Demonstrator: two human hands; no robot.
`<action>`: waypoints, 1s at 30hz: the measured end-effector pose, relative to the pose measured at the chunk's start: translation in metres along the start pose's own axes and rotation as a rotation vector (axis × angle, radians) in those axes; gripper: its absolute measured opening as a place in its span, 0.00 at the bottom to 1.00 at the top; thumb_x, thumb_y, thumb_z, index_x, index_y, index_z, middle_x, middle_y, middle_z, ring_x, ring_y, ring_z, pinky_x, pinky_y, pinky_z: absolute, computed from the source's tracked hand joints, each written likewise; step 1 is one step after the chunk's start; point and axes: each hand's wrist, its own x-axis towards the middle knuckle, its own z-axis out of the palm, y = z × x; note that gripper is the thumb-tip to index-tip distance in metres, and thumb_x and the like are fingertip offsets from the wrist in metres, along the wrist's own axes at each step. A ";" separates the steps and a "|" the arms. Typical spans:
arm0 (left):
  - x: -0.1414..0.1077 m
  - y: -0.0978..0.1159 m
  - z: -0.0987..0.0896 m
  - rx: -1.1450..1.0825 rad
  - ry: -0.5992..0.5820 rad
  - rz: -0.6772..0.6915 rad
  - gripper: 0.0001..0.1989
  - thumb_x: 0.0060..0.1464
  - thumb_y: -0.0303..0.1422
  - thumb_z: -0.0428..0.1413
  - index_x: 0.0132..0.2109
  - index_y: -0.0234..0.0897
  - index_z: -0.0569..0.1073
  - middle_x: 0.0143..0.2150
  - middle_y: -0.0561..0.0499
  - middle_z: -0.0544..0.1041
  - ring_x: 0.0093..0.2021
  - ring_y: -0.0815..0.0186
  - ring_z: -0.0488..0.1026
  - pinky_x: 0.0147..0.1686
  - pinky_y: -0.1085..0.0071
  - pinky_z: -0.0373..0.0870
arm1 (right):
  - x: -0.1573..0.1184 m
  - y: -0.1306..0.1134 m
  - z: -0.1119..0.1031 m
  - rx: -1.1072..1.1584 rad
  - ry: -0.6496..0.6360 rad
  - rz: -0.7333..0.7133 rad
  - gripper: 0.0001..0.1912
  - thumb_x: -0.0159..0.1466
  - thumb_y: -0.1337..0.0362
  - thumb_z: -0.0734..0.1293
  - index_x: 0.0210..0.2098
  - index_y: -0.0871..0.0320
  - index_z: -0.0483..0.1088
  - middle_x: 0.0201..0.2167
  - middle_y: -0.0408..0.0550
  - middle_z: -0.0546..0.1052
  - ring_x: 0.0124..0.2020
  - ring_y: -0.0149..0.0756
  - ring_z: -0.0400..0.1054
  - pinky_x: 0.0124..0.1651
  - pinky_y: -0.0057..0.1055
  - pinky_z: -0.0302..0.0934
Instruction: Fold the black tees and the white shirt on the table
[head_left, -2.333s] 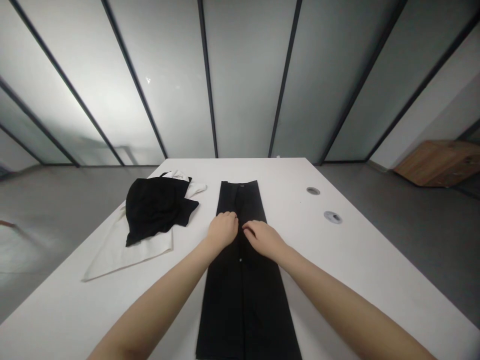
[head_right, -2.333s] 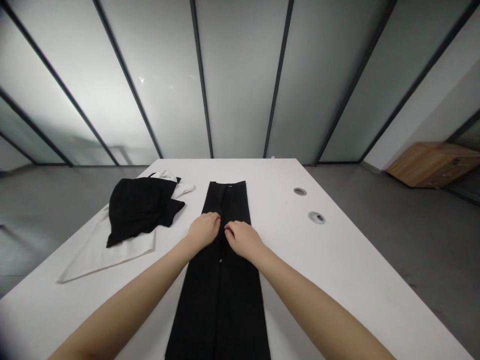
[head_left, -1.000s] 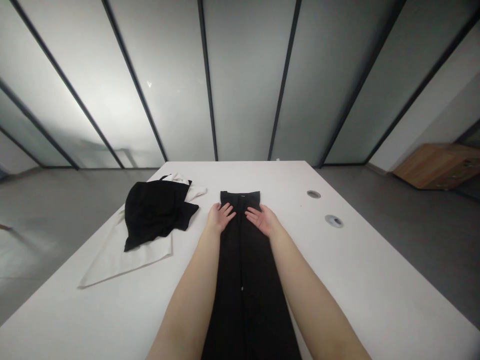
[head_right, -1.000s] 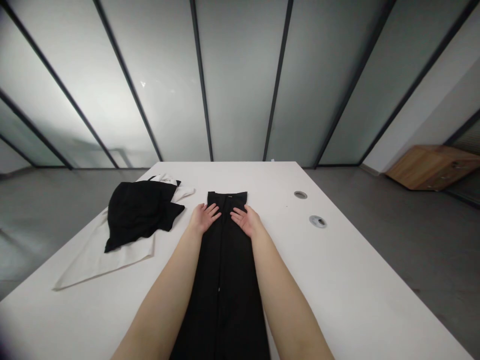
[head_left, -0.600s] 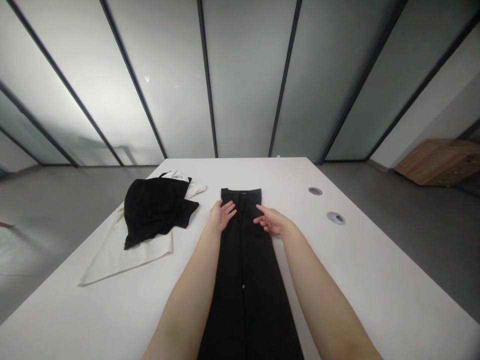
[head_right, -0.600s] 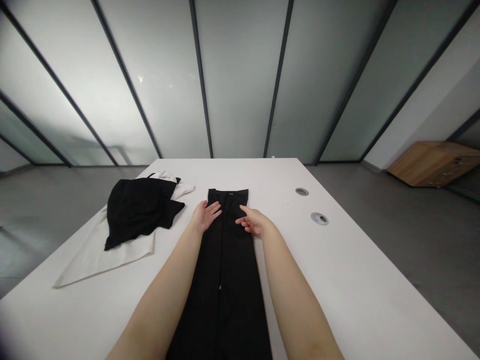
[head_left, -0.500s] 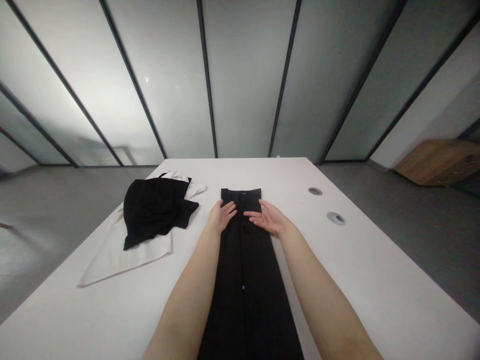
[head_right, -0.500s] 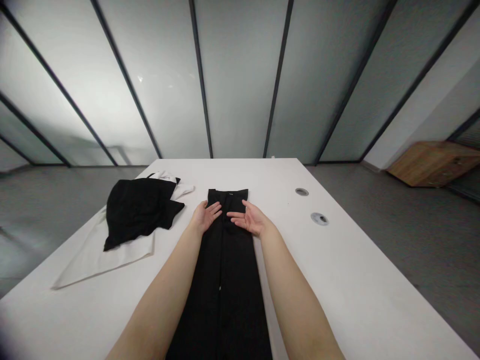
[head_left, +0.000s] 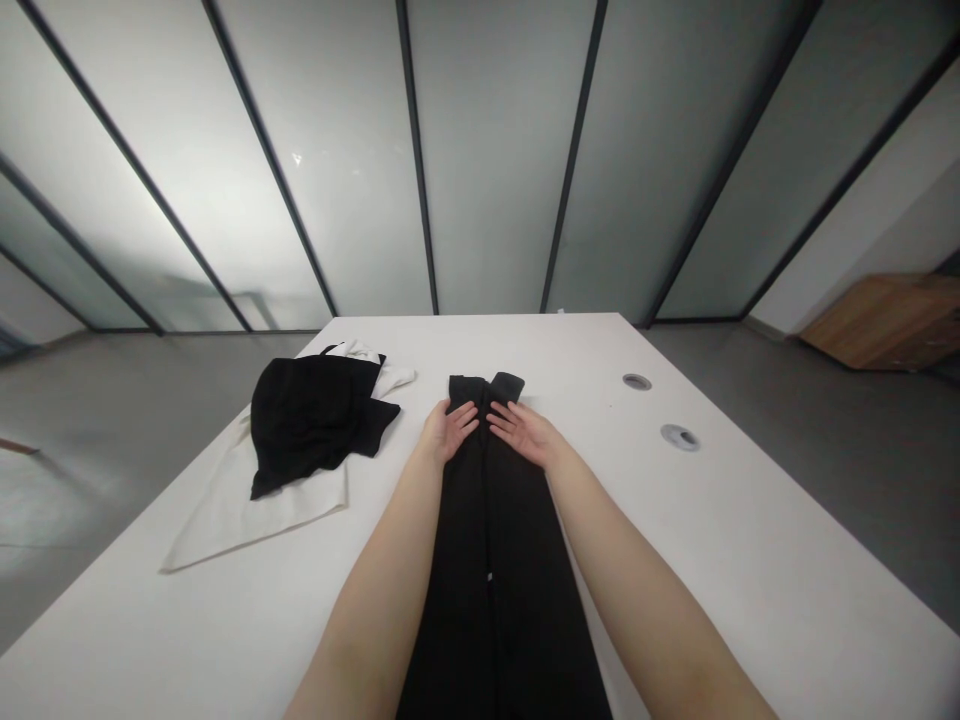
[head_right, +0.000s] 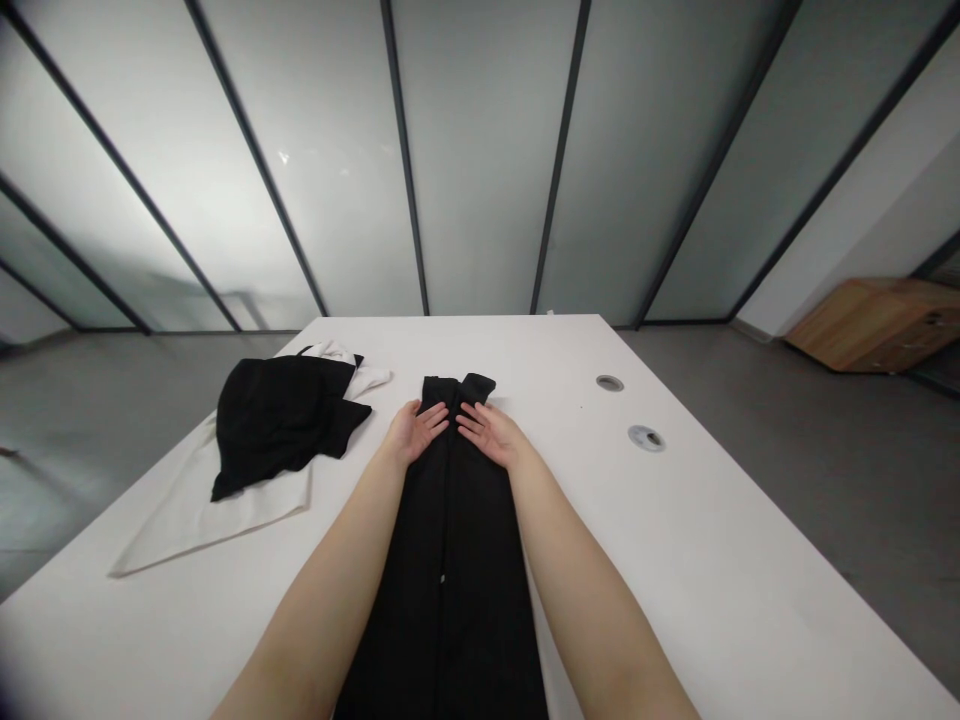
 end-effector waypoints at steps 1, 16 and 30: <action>0.000 0.000 0.000 -0.001 -0.003 -0.002 0.13 0.72 0.37 0.46 0.56 0.41 0.69 0.65 0.35 0.74 0.61 0.54 0.76 0.48 0.61 0.81 | 0.000 0.002 0.000 -0.020 -0.008 -0.029 0.05 0.70 0.69 0.68 0.42 0.52 0.70 0.48 0.47 0.83 0.42 0.35 0.81 0.49 0.36 0.78; 0.000 0.009 -0.001 -0.012 -0.042 -0.028 0.14 0.68 0.46 0.49 0.46 0.42 0.69 0.35 0.46 0.76 0.35 0.56 0.80 0.39 0.58 0.80 | -0.008 0.019 -0.001 -0.245 -0.174 -0.330 0.13 0.49 0.66 0.70 0.35 0.55 0.80 0.34 0.43 0.82 0.39 0.39 0.75 0.45 0.34 0.71; -0.004 0.036 -0.005 0.070 0.042 -0.053 0.26 0.67 0.57 0.47 0.53 0.42 0.75 0.40 0.41 0.81 0.41 0.47 0.81 0.44 0.43 0.80 | -0.005 -0.003 0.003 -0.105 0.083 -0.193 0.28 0.77 0.44 0.53 0.39 0.55 0.75 0.33 0.51 0.84 0.33 0.41 0.78 0.42 0.39 0.77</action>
